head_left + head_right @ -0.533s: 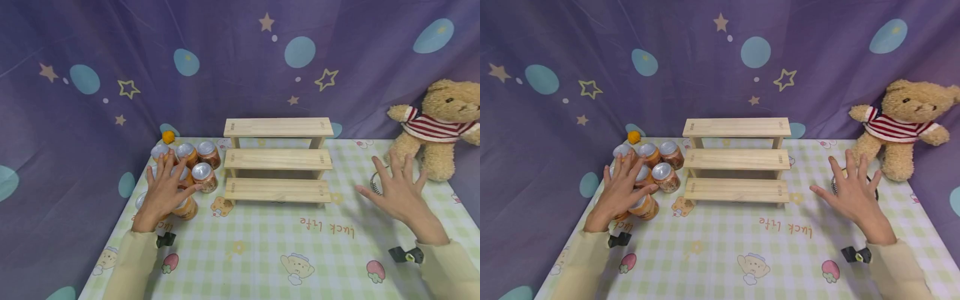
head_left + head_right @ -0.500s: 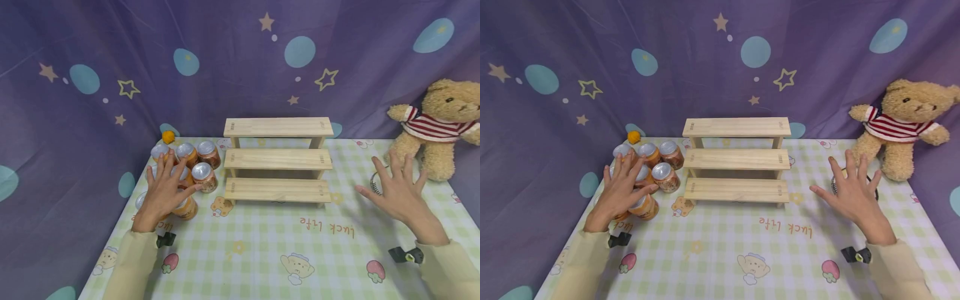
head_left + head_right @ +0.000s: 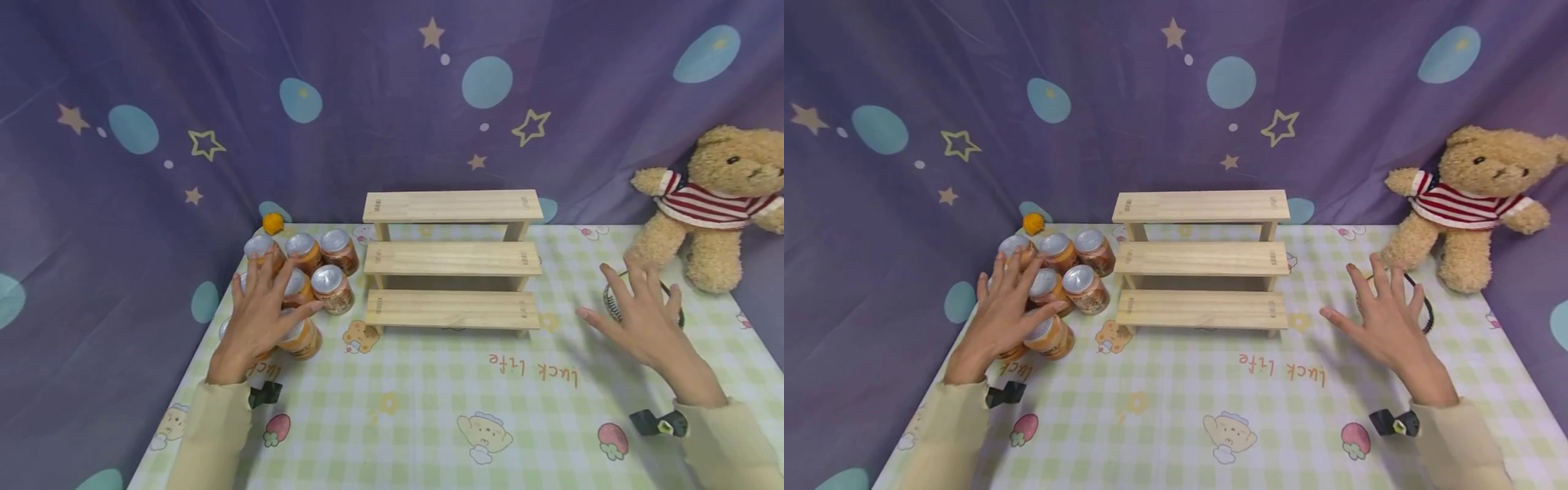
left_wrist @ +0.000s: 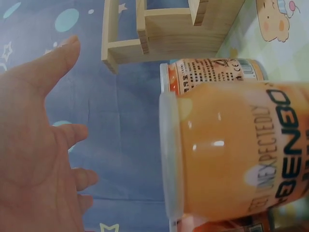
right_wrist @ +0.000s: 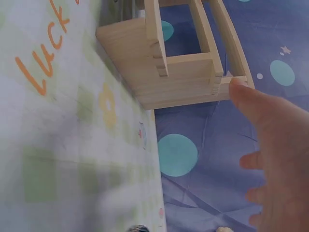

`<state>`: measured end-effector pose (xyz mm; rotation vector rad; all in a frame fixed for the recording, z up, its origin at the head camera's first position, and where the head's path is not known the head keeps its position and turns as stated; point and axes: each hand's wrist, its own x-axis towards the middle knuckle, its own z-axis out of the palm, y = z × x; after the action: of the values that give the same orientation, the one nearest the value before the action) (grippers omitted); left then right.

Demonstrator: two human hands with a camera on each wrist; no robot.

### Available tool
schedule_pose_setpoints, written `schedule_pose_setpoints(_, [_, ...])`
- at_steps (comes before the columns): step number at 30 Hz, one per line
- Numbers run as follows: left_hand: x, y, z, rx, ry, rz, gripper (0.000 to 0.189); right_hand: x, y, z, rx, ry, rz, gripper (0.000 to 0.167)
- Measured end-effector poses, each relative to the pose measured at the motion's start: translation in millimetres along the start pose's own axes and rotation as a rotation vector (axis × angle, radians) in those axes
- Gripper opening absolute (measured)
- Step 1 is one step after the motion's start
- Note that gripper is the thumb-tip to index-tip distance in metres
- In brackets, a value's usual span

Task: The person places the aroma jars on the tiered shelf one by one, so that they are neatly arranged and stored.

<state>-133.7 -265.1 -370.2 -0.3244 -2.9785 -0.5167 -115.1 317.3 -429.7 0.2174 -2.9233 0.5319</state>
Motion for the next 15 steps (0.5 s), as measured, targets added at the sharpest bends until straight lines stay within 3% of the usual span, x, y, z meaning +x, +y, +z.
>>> schedule_pose_setpoints(8, [-7.4, -8.8, -8.5, -0.01, 0.053, -0.029, 0.091, 0.0, -7.5, 24.6, 0.223, 0.024, -0.1, 0.076])
schedule_pose_setpoints(15, [-16.3, -17.8, -15.3, -0.08, 0.09, -0.049, 0.089, 2.4, -18.7, 45.0, 0.41, -0.061, -0.054, 0.071])
